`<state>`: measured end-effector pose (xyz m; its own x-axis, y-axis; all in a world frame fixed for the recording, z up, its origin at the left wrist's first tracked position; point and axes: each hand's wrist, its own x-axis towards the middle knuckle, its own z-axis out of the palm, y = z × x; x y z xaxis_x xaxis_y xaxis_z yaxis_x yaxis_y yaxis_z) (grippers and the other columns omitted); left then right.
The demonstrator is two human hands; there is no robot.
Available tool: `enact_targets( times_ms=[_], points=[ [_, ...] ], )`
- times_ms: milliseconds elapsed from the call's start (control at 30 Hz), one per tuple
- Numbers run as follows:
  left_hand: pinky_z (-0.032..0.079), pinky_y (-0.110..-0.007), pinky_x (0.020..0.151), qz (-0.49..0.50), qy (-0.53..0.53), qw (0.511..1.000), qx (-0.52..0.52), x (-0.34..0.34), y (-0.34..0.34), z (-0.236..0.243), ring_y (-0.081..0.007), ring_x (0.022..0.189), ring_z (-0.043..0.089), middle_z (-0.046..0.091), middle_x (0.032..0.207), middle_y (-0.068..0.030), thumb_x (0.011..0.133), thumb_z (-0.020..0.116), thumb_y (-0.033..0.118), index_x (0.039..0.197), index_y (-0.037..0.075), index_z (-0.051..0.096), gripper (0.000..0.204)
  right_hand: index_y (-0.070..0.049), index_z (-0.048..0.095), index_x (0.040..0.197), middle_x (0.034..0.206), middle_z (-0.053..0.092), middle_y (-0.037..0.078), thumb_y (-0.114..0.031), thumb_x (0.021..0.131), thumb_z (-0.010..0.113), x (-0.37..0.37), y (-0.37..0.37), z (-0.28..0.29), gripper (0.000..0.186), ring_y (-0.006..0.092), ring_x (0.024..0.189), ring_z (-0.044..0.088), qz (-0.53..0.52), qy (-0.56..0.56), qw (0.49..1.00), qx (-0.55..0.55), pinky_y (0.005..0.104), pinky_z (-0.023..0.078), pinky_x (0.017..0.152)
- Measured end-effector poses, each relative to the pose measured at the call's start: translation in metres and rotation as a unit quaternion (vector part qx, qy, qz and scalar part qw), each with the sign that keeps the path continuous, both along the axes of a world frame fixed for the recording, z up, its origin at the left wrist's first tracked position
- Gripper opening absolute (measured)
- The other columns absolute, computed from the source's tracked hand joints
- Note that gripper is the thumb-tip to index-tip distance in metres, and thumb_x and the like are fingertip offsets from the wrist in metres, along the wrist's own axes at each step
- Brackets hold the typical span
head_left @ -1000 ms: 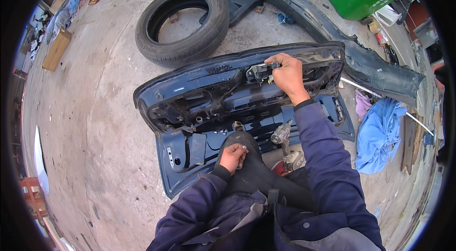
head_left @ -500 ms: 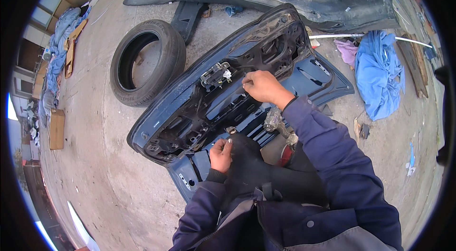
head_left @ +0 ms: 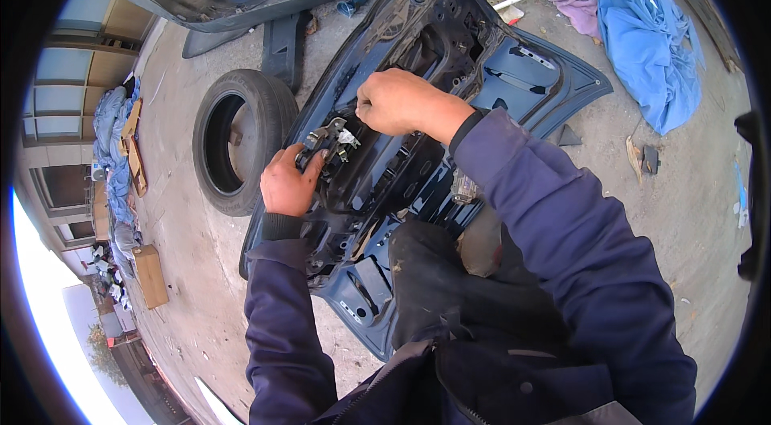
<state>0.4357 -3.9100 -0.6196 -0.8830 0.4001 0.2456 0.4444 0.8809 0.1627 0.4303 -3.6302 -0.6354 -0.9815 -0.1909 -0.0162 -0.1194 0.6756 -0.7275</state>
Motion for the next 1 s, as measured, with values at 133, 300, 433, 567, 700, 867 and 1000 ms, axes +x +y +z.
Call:
enact_targets(
  times_ms=[133, 300, 433, 567, 700, 867, 1000],
  points=[
    [0.057, -0.046, 0.075, -0.010, -0.054, 0.998, 0.011, -0.017, -0.005, -0.002, -0.0433, 0.084, 0.072, 0.073, 0.092, -0.0230, 0.091, 0.084, 0.035, 0.106, -0.004, 0.078, 0.042, -0.003, 0.080, 0.102, 0.096, 0.076, 0.024, -0.028, 0.096, 0.064, -0.021, 0.023, 0.000, 0.031, 0.0439, 0.097, 0.072, -0.031, -0.035, 0.999, -0.015, 0.0503, 0.057, 0.088],
    [0.048, -0.046, 0.066, -0.026, -0.127, 0.991, 0.044, -0.029, -0.011, 0.001, -0.0436, 0.069, 0.058, 0.063, 0.080, -0.0244, 0.093, 0.084, 0.035, 0.091, -0.007, 0.069, 0.045, 0.004, 0.080, 0.104, 0.104, 0.076, 0.027, -0.015, 0.088, 0.064, -0.038, 0.029, -0.005, 0.030, 0.0457, 0.099, 0.073, -0.030, -0.038, 0.998, -0.041, 0.0505, 0.059, 0.087],
    [0.049, -0.044, 0.067, -0.018, -0.146, 0.988, 0.055, -0.031, -0.013, -0.001, -0.0416, 0.068, 0.057, 0.063, 0.080, -0.0243, 0.094, 0.083, 0.035, 0.095, -0.006, 0.070, 0.043, 0.004, 0.080, 0.105, 0.106, 0.076, 0.028, -0.015, 0.087, 0.064, -0.046, 0.026, -0.009, 0.030, 0.0455, 0.101, 0.073, -0.016, -0.034, 0.998, -0.051, 0.0503, 0.059, 0.087],
    [0.048, -0.036, 0.067, -0.012, -0.175, 0.981, 0.080, -0.032, -0.015, -0.002, -0.0211, 0.070, 0.052, 0.063, 0.075, -0.0133, 0.097, 0.082, 0.031, 0.097, -0.007, 0.072, 0.039, 0.005, 0.080, 0.105, 0.106, 0.076, 0.028, -0.015, 0.087, 0.064, -0.049, 0.028, -0.014, 0.031, 0.0454, 0.102, 0.074, -0.013, -0.041, 0.998, -0.044, 0.0502, 0.059, 0.088],
    [0.048, -0.040, 0.067, -0.011, -0.169, 0.984, 0.064, -0.030, -0.013, -0.001, -0.0311, 0.069, 0.053, 0.062, 0.078, -0.0176, 0.096, 0.083, 0.032, 0.095, -0.006, 0.070, 0.040, -0.001, 0.081, 0.105, 0.103, 0.077, 0.024, -0.022, 0.091, 0.065, -0.052, 0.027, -0.016, 0.031, 0.0429, 0.101, 0.074, -0.023, -0.045, 0.998, -0.030, 0.0484, 0.058, 0.089],
    [0.048, -0.044, 0.066, -0.031, -0.135, 0.990, 0.029, -0.024, -0.010, 0.001, -0.0431, 0.070, 0.054, 0.059, 0.080, -0.0229, 0.093, 0.085, 0.032, 0.091, -0.006, 0.067, 0.042, -0.001, 0.081, 0.104, 0.103, 0.077, 0.024, -0.022, 0.091, 0.065, -0.053, 0.029, -0.014, 0.030, 0.0431, 0.101, 0.074, -0.029, -0.040, 0.998, -0.038, 0.0488, 0.058, 0.089],
    [0.047, -0.043, 0.066, -0.043, -0.129, 0.990, 0.026, -0.024, -0.010, 0.002, -0.0430, 0.070, 0.053, 0.059, 0.079, -0.0230, 0.092, 0.085, 0.030, 0.090, -0.006, 0.066, 0.042, 0.003, 0.080, 0.104, 0.105, 0.076, 0.027, -0.015, 0.088, 0.063, -0.047, 0.034, -0.014, 0.029, 0.0452, 0.101, 0.074, -0.025, -0.028, 0.998, -0.047, 0.0520, 0.059, 0.086]
  ],
)
